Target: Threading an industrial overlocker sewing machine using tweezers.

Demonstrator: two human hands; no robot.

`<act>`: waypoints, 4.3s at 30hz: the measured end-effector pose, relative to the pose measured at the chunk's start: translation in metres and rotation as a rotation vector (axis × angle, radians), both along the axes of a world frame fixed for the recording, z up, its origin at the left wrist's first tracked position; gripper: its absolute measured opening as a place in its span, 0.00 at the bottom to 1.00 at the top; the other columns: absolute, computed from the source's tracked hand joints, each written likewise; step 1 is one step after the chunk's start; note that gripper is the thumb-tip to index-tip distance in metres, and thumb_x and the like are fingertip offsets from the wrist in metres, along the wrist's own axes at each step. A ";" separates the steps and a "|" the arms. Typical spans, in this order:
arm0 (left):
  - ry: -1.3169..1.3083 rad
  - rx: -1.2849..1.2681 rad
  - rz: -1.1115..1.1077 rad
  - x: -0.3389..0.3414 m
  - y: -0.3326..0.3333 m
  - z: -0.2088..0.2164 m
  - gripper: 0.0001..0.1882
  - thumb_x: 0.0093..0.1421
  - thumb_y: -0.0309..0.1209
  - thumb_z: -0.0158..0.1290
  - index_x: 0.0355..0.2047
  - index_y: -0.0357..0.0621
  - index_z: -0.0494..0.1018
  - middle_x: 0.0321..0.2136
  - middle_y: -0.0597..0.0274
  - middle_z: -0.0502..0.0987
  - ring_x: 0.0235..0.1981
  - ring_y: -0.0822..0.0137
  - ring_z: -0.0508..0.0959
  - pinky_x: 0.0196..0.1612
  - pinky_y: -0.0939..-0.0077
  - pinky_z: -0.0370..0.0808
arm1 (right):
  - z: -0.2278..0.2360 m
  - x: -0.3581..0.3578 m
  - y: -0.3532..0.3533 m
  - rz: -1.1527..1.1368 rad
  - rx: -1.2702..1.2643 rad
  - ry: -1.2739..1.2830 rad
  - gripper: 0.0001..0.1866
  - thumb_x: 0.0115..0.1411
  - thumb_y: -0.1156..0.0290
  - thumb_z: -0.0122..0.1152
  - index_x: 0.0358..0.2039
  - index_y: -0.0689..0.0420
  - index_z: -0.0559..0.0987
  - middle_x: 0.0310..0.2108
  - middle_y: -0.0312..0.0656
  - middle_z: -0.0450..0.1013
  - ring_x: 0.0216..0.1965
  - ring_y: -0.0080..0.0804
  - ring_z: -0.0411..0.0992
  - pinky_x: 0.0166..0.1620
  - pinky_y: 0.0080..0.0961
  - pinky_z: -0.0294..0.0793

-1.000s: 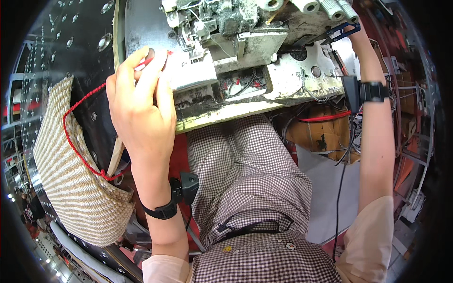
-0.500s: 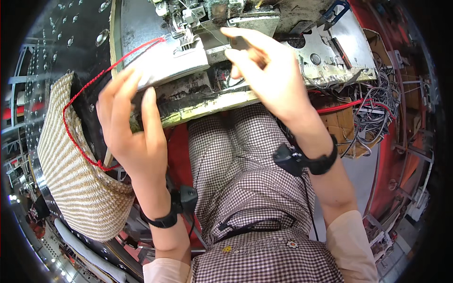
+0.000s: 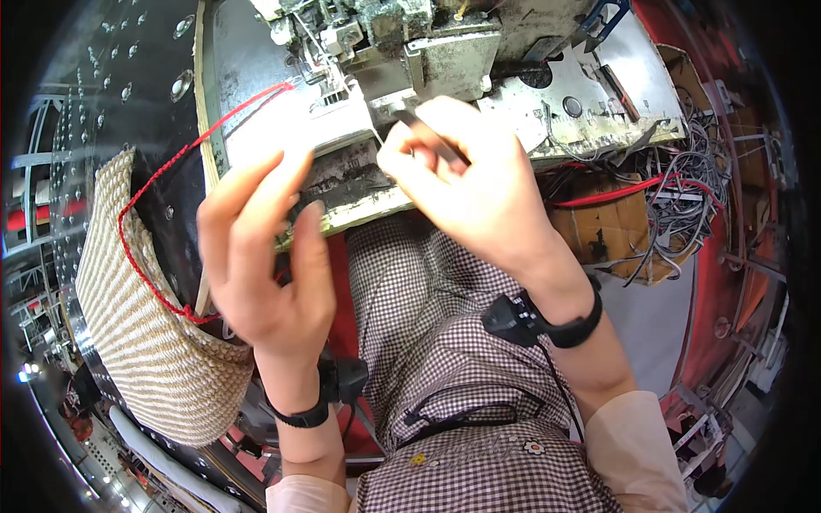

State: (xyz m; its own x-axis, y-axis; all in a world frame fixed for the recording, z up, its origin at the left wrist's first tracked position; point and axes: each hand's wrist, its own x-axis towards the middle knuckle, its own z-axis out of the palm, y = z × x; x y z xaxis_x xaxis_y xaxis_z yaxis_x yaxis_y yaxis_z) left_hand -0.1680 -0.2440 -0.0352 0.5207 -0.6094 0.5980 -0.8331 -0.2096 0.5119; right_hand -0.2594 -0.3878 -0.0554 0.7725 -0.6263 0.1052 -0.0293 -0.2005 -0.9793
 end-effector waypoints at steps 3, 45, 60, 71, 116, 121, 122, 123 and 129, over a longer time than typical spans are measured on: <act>-0.290 0.074 -0.294 0.013 -0.028 0.005 0.21 0.46 0.17 0.53 0.43 0.40 0.76 0.39 0.57 0.76 0.38 0.59 0.75 0.42 0.69 0.72 | 0.013 -0.024 0.004 0.145 0.048 0.042 0.04 0.51 0.77 0.60 0.26 0.61 0.74 0.19 0.35 0.65 0.21 0.19 0.62 0.25 0.18 0.64; 1.778 -0.737 -0.539 0.003 -0.001 0.028 0.29 0.57 0.15 0.40 0.58 0.19 0.47 0.60 0.32 0.54 0.63 0.47 0.57 0.65 0.62 0.60 | 0.069 -0.050 0.004 0.105 -0.060 -0.268 0.14 0.56 0.85 0.57 0.44 0.65 0.77 0.37 0.46 0.77 0.38 0.29 0.78 0.40 0.18 0.75; 1.721 -0.728 -0.552 0.005 -0.003 0.027 0.28 0.58 0.19 0.45 0.58 0.23 0.51 0.58 0.34 0.58 0.61 0.49 0.62 0.64 0.62 0.61 | 0.074 -0.035 0.000 0.125 -0.206 -0.170 0.13 0.55 0.83 0.59 0.42 0.62 0.80 0.33 0.45 0.78 0.31 0.27 0.77 0.37 0.19 0.74; 1.551 -0.481 -0.324 0.010 -0.020 0.008 0.15 0.64 0.28 0.47 0.48 0.30 0.67 0.42 0.50 0.76 0.40 0.65 0.80 0.33 0.82 0.80 | 0.074 -0.023 0.001 0.055 -0.092 -0.106 0.09 0.59 0.80 0.55 0.39 0.65 0.79 0.30 0.41 0.76 0.25 0.21 0.75 0.27 0.12 0.68; 1.558 -0.529 -0.407 0.012 -0.034 -0.008 0.16 0.64 0.30 0.48 0.47 0.29 0.69 0.41 0.47 0.77 0.38 0.64 0.81 0.30 0.81 0.80 | 0.041 -0.015 -0.011 0.115 0.099 -0.192 0.18 0.63 0.74 0.53 0.49 0.73 0.71 0.42 0.56 0.74 0.40 0.41 0.77 0.44 0.27 0.79; 1.293 -0.384 -0.181 -0.003 -0.035 0.000 0.18 0.63 0.26 0.47 0.52 0.28 0.65 0.46 0.45 0.75 0.38 0.63 0.81 0.32 0.80 0.79 | 0.039 -0.006 -0.015 0.062 -0.269 -0.155 0.12 0.62 0.80 0.51 0.45 0.71 0.75 0.38 0.52 0.77 0.37 0.32 0.78 0.42 0.22 0.78; 1.292 -0.385 -0.183 -0.005 -0.035 -0.001 0.18 0.63 0.26 0.47 0.52 0.28 0.65 0.46 0.45 0.75 0.38 0.63 0.81 0.32 0.80 0.79 | 0.040 -0.003 -0.016 0.061 -0.272 -0.156 0.12 0.62 0.80 0.51 0.45 0.71 0.75 0.38 0.52 0.77 0.37 0.32 0.78 0.42 0.22 0.78; 1.267 -0.421 -0.173 -0.008 -0.035 -0.003 0.19 0.63 0.25 0.47 0.52 0.28 0.65 0.47 0.45 0.75 0.38 0.63 0.81 0.32 0.80 0.79 | 0.040 0.001 -0.017 0.041 -0.340 -0.160 0.12 0.62 0.80 0.51 0.44 0.71 0.76 0.38 0.51 0.77 0.36 0.31 0.78 0.42 0.21 0.78; 1.192 -0.379 -0.131 -0.018 -0.040 0.000 0.21 0.61 0.19 0.46 0.55 0.28 0.62 0.50 0.46 0.72 0.35 0.68 0.80 0.32 0.84 0.77 | 0.050 0.011 -0.021 0.052 -0.398 -0.087 0.10 0.61 0.81 0.52 0.42 0.69 0.77 0.37 0.49 0.77 0.36 0.30 0.78 0.42 0.19 0.77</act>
State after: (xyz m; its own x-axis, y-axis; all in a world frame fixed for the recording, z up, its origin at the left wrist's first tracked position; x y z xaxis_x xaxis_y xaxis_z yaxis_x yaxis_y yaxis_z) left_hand -0.1857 -0.2835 -0.0355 0.8051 -0.5908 -0.0532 0.1844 0.1640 0.9691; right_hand -0.2487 -0.4092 -0.0052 0.7796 -0.4838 0.3977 0.0707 -0.5630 -0.8234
